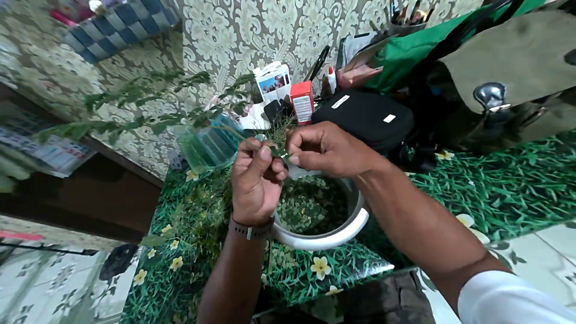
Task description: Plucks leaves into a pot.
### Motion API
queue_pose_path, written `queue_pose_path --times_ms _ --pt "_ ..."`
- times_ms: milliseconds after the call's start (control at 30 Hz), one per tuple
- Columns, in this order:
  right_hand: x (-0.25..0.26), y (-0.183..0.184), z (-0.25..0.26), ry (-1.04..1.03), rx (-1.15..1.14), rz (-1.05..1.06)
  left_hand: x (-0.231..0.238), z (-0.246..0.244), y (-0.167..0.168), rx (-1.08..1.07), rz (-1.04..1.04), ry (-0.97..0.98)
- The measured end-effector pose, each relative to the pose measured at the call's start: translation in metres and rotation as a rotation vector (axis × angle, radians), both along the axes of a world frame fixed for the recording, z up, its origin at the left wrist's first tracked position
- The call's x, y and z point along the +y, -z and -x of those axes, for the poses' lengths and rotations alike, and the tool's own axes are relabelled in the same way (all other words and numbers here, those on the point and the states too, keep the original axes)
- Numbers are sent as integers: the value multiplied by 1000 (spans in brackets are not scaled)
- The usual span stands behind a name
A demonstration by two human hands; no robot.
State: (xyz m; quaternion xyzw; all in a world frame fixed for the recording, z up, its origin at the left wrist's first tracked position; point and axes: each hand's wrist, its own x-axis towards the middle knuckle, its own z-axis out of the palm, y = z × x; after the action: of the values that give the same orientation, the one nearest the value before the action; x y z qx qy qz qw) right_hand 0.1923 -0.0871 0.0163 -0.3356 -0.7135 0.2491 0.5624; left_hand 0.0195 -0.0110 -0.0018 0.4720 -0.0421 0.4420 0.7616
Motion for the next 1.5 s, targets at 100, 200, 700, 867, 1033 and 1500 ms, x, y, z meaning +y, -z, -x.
queue_pose_path --times_ms 100,200,700,867,1033,1500 --pt "-1 -3 -5 -6 11 16 3 2 -3 -5 -8 -1" --pt "0 -3 -3 -33 70 12 1 1 -2 8 -8 7" --pt "-4 -4 6 69 68 -52 0 0 -1 29 -35 -20" --pt "1 1 8 43 71 -131 -2 -2 1 31 -28 -11" --pt "1 -1 4 64 79 -140 -2 -1 -1 39 -37 -68" --pt "-9 -8 2 215 -42 -175 -5 -1 -5 100 -25 -181"
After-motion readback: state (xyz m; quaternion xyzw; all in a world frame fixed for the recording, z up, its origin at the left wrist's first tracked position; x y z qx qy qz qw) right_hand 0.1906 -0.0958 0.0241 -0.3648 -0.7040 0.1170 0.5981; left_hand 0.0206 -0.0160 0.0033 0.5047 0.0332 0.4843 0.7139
